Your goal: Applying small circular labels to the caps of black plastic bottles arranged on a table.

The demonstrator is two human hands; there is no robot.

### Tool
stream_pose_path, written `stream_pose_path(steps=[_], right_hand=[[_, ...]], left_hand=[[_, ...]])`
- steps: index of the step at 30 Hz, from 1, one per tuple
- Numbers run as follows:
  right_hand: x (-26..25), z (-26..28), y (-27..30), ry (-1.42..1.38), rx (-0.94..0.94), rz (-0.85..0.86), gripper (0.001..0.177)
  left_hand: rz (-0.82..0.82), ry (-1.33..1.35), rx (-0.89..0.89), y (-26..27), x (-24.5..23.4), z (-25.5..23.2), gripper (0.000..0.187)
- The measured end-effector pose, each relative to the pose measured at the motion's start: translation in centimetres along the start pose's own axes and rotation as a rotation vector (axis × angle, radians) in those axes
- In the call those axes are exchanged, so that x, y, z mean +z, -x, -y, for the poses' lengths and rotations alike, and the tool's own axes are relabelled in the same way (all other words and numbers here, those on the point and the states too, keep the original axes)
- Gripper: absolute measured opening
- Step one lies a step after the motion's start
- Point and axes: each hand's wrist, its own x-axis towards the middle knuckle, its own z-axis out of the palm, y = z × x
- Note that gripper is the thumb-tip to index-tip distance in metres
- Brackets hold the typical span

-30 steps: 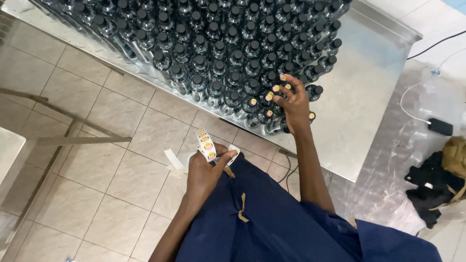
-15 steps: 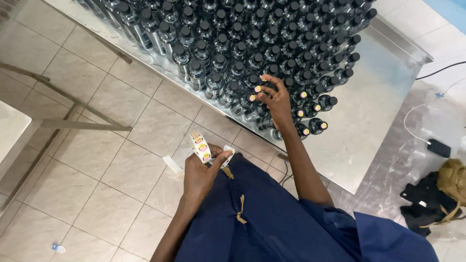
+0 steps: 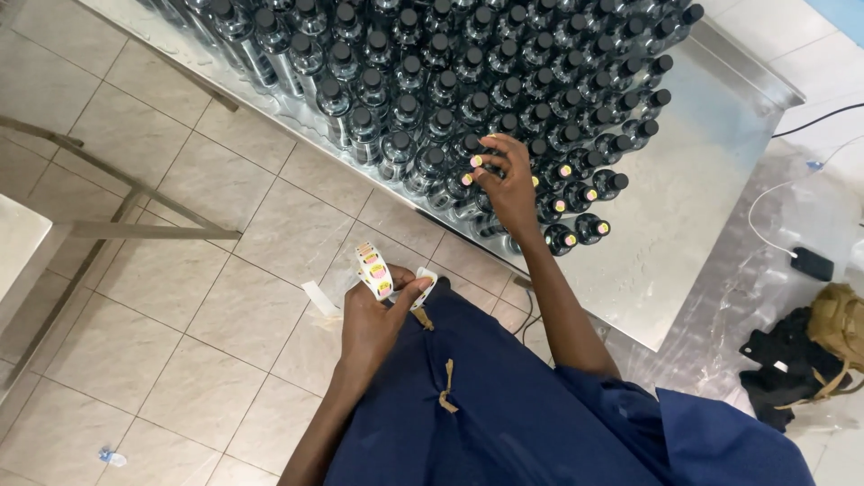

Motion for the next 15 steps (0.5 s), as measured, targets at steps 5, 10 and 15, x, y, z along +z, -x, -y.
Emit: stream_pose_path(steps=[5, 10, 15], right_hand=[[-0.2, -1.9, -0.3, 0.097, -0.082, 0.02, 0.042], [0.5, -2.4, 0.1, 0.343, -0.292, 0.083, 0.045], [0.8, -2.6, 0.3, 0.521, -0.424, 0.03, 0.045]], left_hand=[[0.002, 0.005, 0.004, -0.2, -0.2, -0.3, 0.028], [0.004, -0.001, 0.008, -0.5, -0.2, -0.1, 0.03], [-0.004, -0.001, 0.025, -0.5, -0.3, 0.7, 0.03]])
